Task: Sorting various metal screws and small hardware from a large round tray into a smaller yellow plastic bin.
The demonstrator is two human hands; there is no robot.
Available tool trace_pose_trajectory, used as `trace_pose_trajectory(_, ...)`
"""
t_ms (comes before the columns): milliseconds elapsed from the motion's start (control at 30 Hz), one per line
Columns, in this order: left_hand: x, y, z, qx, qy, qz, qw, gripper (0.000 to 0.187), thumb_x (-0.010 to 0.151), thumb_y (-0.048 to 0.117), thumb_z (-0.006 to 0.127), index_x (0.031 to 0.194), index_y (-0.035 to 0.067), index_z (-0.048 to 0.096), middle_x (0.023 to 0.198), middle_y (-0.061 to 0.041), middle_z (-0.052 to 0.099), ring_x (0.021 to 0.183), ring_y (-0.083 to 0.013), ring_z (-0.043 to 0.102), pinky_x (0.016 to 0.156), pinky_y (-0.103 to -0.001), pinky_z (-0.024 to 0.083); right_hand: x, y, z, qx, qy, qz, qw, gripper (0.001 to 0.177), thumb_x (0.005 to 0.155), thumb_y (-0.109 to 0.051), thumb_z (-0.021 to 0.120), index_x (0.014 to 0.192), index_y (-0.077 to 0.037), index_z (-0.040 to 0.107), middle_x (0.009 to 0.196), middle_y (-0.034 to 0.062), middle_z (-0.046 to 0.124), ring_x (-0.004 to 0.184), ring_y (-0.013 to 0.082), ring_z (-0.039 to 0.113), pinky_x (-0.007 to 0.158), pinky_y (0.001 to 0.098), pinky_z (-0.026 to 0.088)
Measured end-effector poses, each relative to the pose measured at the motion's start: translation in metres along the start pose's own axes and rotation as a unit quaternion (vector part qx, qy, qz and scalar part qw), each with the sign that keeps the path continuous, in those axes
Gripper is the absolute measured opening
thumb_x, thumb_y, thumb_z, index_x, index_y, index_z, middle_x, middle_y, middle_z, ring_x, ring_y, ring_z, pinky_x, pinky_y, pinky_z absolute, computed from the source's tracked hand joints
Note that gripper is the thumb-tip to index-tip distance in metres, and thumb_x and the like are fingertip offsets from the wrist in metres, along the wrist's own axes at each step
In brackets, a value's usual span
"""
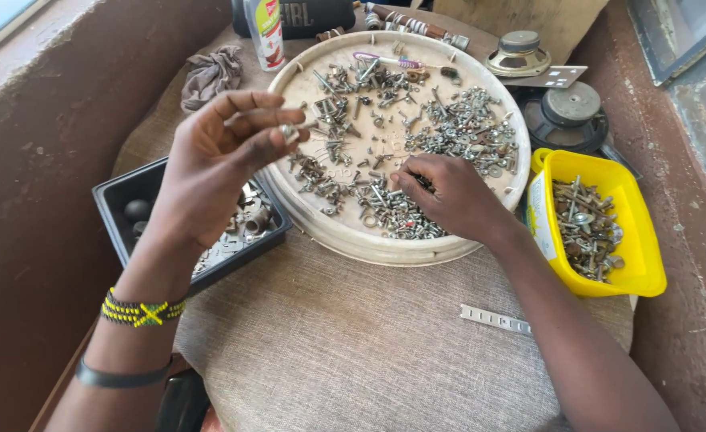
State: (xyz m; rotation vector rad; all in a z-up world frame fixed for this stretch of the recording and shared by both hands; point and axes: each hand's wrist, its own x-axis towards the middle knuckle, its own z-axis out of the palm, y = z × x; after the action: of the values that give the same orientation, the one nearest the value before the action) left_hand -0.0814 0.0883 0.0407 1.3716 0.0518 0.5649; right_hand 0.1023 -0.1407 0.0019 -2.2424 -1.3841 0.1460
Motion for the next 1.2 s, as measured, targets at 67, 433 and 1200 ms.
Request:
trace_pose_trajectory(67, -0.011, 0.002, 0.002, -0.016, 0.012, -0.018, 1.000, 0.035, 0.087, 0.002, 0.074, 0.119, 0.002, 0.060, 0.114, -0.014, 0.074, 0.105, -0.0190, 0.074, 0.097, -0.031, 0.065, 0.000, 0.002, 0.000, 0.000, 0.000, -0.001, 1.000, 0.040, 0.105, -0.037, 0.050, 0.107, -0.005, 0.073, 0.100, 0.0105, 0.076, 0.084, 0.0237, 0.069, 0.072, 0.0399, 0.050)
trace_pose_trajectory(433, -0.036, 0.026, -0.020, 0.140, 0.049, 0.017, 0.989, 0.024, 0.095, -0.009, 0.061, 0.117, 0.001, 0.057, 0.114, -0.014, 0.071, 0.108, -0.0201, 0.075, 0.098, -0.026, 0.064, 0.000, -0.002, 0.002, -0.010, -0.005, 0.039, 0.999, 0.043, 0.102, -0.038, 0.050, 0.117, -0.006, 0.074, 0.124, 0.0128, 0.074, 0.110, 0.0281, 0.071, 0.089, 0.0438, 0.053)
trace_pose_trajectory(1200, 0.185, -0.120, -0.014, 0.703, -0.136, 0.024, 0.698, 0.031, 0.075, -0.020, 0.041, 0.059, 0.007, 0.045, 0.066, -0.006, 0.050, 0.057, -0.0182, 0.046, 0.045, -0.036, 0.044, -0.002, -0.005, -0.004, 0.013, -0.011, 0.025, 1.000, 0.040, 0.101, -0.042, 0.054, 0.108, -0.009, 0.074, 0.107, 0.0066, 0.077, 0.092, 0.0221, 0.070, 0.077, 0.0389, 0.051)
